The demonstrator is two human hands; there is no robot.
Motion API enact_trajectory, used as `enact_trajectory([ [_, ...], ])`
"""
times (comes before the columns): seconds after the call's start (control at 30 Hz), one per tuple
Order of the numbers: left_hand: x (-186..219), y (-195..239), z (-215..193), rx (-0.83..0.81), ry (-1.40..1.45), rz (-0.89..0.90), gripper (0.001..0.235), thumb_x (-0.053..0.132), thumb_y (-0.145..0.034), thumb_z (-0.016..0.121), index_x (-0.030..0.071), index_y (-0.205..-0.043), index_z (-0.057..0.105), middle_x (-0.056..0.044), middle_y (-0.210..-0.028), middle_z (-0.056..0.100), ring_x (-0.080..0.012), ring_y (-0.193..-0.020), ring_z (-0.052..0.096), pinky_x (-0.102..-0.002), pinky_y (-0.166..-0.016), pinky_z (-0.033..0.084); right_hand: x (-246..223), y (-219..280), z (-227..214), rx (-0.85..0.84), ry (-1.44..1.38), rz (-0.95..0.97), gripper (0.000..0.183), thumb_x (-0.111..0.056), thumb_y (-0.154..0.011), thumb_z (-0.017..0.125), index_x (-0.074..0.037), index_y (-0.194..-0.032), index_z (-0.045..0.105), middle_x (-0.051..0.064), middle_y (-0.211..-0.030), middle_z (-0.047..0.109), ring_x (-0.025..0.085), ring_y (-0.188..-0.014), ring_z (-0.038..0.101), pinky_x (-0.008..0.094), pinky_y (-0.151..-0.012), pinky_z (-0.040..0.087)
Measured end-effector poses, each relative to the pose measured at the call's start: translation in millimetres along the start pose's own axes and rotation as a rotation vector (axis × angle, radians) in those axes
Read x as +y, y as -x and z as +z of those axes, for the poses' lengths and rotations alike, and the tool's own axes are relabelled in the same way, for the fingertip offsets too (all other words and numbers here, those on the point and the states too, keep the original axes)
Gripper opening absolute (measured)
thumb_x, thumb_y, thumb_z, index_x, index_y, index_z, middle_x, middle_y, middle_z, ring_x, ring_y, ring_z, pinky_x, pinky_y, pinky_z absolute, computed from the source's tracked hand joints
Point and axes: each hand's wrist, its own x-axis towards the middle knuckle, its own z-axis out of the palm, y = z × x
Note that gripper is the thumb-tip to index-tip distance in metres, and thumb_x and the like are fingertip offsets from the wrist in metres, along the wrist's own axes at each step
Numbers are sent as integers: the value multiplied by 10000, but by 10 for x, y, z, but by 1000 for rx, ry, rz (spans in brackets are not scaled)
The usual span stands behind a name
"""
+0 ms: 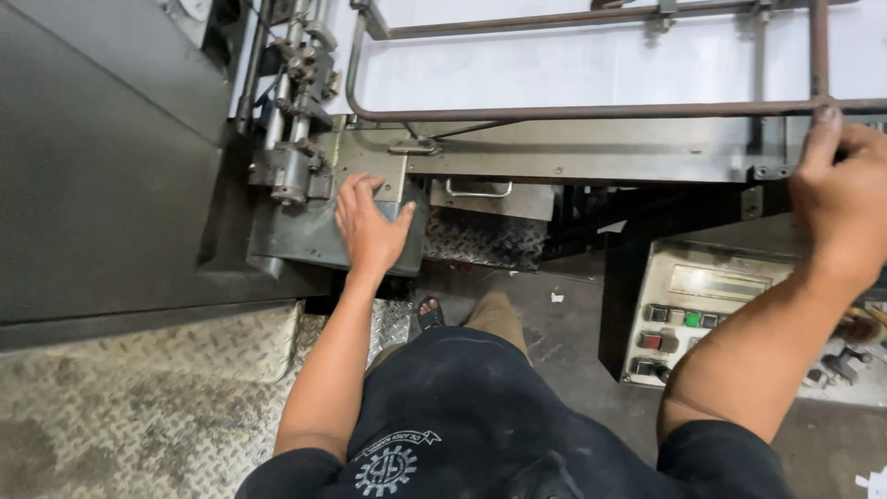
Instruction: The person walks to a large industrial machine and operates a control panel with various buttons. They then manually adjust a metal lever and a sliding gate on the machine's side while sheets of paper are fed through the rollers.
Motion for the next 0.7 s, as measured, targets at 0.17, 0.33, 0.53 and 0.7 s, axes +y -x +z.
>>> enact_trajectory([
  [0.17, 5, 3, -10, -7, 4, -4, 615, 247, -748, 893, 83, -1249, 576, -131, -1365, 495, -361, -1322, 457, -487, -1098, 369, -147, -8, -8, -55, -97, 115, 468, -327, -1209, 538, 36, -967, 707, 169, -748, 631, 285, -611, 568, 433, -576, 440],
  [0.33, 47, -2, -46, -37, 8, -21, 601, 247, -762, 885, 81, -1247, 572, -126, -1374, 483, -359, -1329, 447, -488, -1093, 357, -148, -5, 13, -28, -27, 73, 443, -285, -1203, 518, 21, -946, 709, 159, -719, 608, 268, -552, 528, 420, -523, 404],
  [0.53, 40, 0, -31, -39, 13, -28, 598, 249, -763, 884, 83, -1244, 571, -119, -1383, 482, -354, -1325, 450, -486, -1101, 361, -89, 3, 35, -16, 42, 57, 435, -294, -1139, 499, 16, -913, 704, 158, -714, 602, 289, -546, 537, 426, -510, 405],
  [0.7, 44, 2, -33, -27, 18, -19, 598, 241, -760, 886, 83, -1242, 570, -124, -1380, 488, -358, -1322, 455, -485, -1095, 368, -161, 12, 0, -8, 49, 55, 426, -289, -1157, 507, 7, -934, 718, 168, -721, 610, 303, -551, 547, 432, -517, 416],
])
